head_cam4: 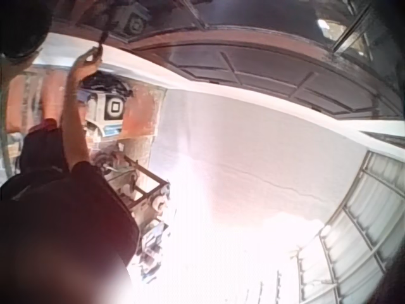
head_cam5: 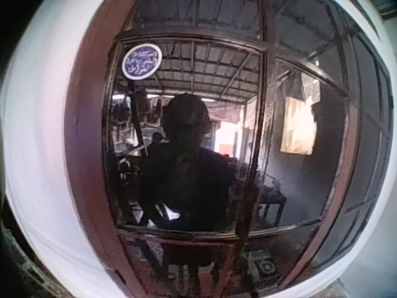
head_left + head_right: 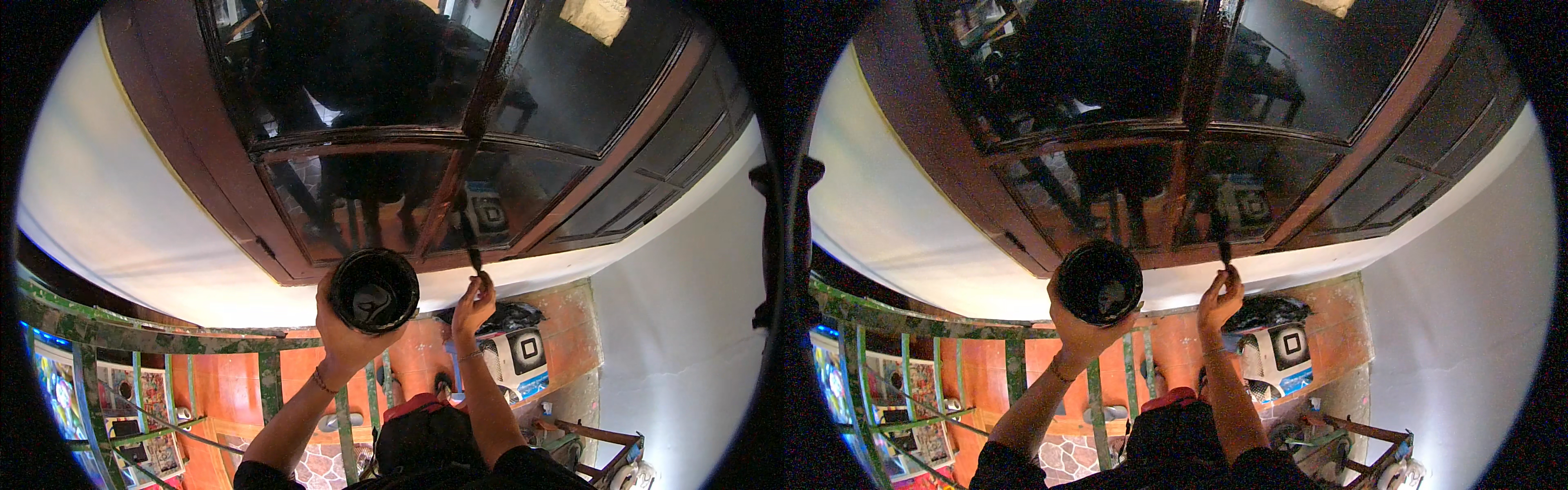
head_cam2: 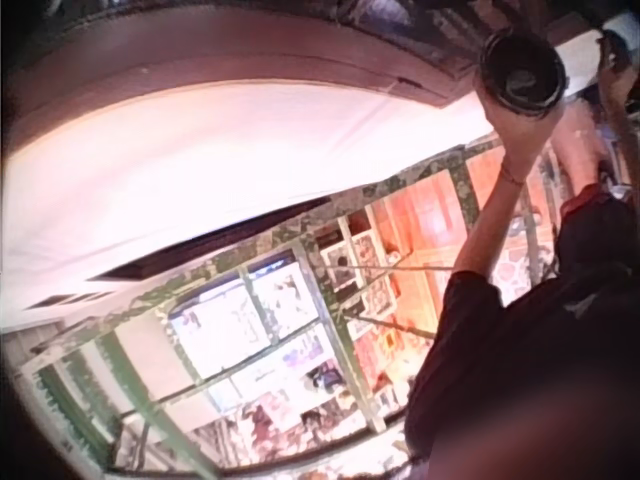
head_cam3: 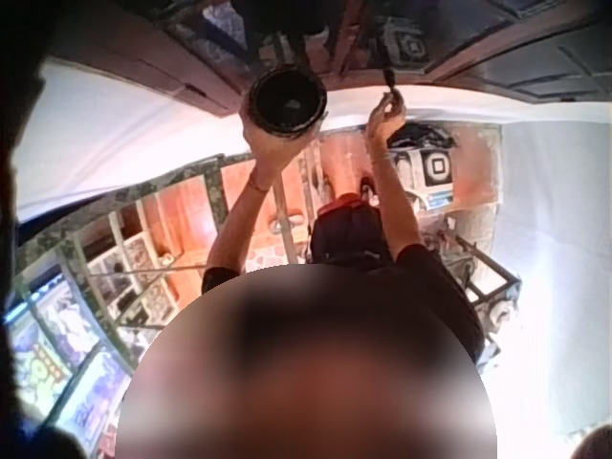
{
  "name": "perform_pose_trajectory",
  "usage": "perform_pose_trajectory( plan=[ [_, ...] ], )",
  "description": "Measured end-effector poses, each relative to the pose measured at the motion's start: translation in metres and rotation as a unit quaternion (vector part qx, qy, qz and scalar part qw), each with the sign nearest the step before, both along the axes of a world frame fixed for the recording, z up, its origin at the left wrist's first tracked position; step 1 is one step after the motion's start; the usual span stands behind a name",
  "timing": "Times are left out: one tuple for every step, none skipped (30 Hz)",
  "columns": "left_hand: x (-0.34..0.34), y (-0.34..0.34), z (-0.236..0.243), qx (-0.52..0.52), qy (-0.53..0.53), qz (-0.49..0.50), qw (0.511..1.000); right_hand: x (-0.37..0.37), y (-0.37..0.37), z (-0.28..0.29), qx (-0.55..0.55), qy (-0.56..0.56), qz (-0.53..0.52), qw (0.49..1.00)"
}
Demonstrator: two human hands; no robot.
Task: The person paints the wooden frame of a window using a brush and a can of dark paint. They repeatedly dip the brush into the paint can and apply paint to the frame sections while standing on a ladder.
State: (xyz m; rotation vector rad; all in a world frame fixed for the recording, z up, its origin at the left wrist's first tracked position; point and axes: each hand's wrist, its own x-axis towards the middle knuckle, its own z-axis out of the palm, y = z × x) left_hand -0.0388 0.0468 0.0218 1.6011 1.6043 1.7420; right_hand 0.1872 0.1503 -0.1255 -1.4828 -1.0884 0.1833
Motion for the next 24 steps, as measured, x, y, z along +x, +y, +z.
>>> perform_pose_trajectory(
  plan=[
    [-0.001,0.000,-0.001,0.001,0.006,-0.001,1.000,0.001,0.004,0.001,-0.016,0.025,-0.033,0.999],
    [-0.001,0.000,-0.001,0.003,0.012,-0.003,1.000,0.002,0.006,0.002,-0.014,0.034,-0.029,0.999],
    [-0.002,0.000,-0.002,0.005,0.017,-0.006,1.000,0.002,0.009,0.003,-0.014,0.056,-0.024,0.998],
    [-0.001,0.001,-0.002,0.009,0.021,-0.002,1.000,0.000,0.008,0.003,-0.029,0.022,-0.010,0.999],
    [-0.001,0.001,-0.003,0.014,0.025,0.002,1.000,-0.003,0.006,0.003,-0.050,-0.001,0.002,0.999],
    [-0.001,0.001,-0.003,0.019,0.032,0.005,0.999,-0.006,0.003,0.002,-0.067,-0.021,0.013,0.997],
    [-0.001,0.002,-0.003,0.019,0.033,0.006,0.999,-0.012,0.000,0.001,-0.053,-0.003,0.049,0.997],
    [-0.001,0.002,-0.003,0.020,0.037,0.007,0.999,-0.012,-0.004,0.000,-0.051,-0.013,0.065,0.997],
    [-0.002,0.002,-0.003,0.021,0.042,0.008,0.999,-0.012,-0.007,0.000,-0.050,-0.016,0.081,0.995],
    [-0.001,0.001,-0.003,0.016,0.033,0.006,0.999,-0.010,-0.006,0.000,-0.027,0.002,0.052,0.998],
    [-0.001,0.001,-0.002,0.011,0.025,0.004,1.000,-0.007,-0.005,0.000,0.004,0.024,0.030,0.999],
    [-0.002,0.000,-0.002,0.014,0.027,0.002,1.000,-0.003,0.001,0.001,0.013,0.029,-0.018,0.999],
    [-0.002,0.000,-0.002,0.009,0.027,0.004,1.000,0.005,0.006,0.002,0.011,0.012,-0.039,0.999],
    [-0.002,0.000,-0.002,0.011,0.036,0.006,0.999,0.009,0.012,0.003,-0.004,0.008,-0.049,0.999],
    [-0.002,0.000,-0.002,0.013,0.047,0.007,0.999,0.012,0.015,0.003,-0.007,0.010,-0.057,0.998],
    [-0.001,0.000,-0.002,0.012,0.037,0.007,0.999,0.010,0.017,0.002,-0.005,-0.015,-0.046,0.999],
    [0.000,0.000,-0.002,0.011,0.028,0.006,1.000,0.007,0.019,0.001,-0.010,-0.024,-0.037,0.999],
    [0.001,0.000,-0.002,0.009,0.019,0.005,1.000,0.005,0.015,0.000,-0.066,-0.043,-0.020,0.997],
    [0.001,0.000,-0.003,0.007,0.017,0.008,1.000,0.002,0.010,-0.001,-0.060,-0.044,0.025,0.997],
    [0.002,0.000,-0.003,0.004,0.014,0.010,1.000,0.000,0.006,-0.001,-0.045,-0.040,0.044,0.997],
    [0.002,0.000,-0.004,0.011,0.029,0.018,0.999,-0.001,0.001,-0.001,-0.033,-0.031,0.062,0.997],
    [0.002,0.000,-0.004,0.003,0.015,0.009,1.000,0.000,-0.001,-0.001,-0.036,0.012,0.046,0.998],
    [0.001,0.000,-0.004,0.004,0.018,0.007,1.000,0.009,-0.002,0.002,-0.029,-0.012,0.029,0.999],
    [0.001,0.000,-0.004,0.003,0.022,0.005,1.000,0.016,0.002,0.003,-0.018,-0.001,-0.019,1.000]
  ],
)
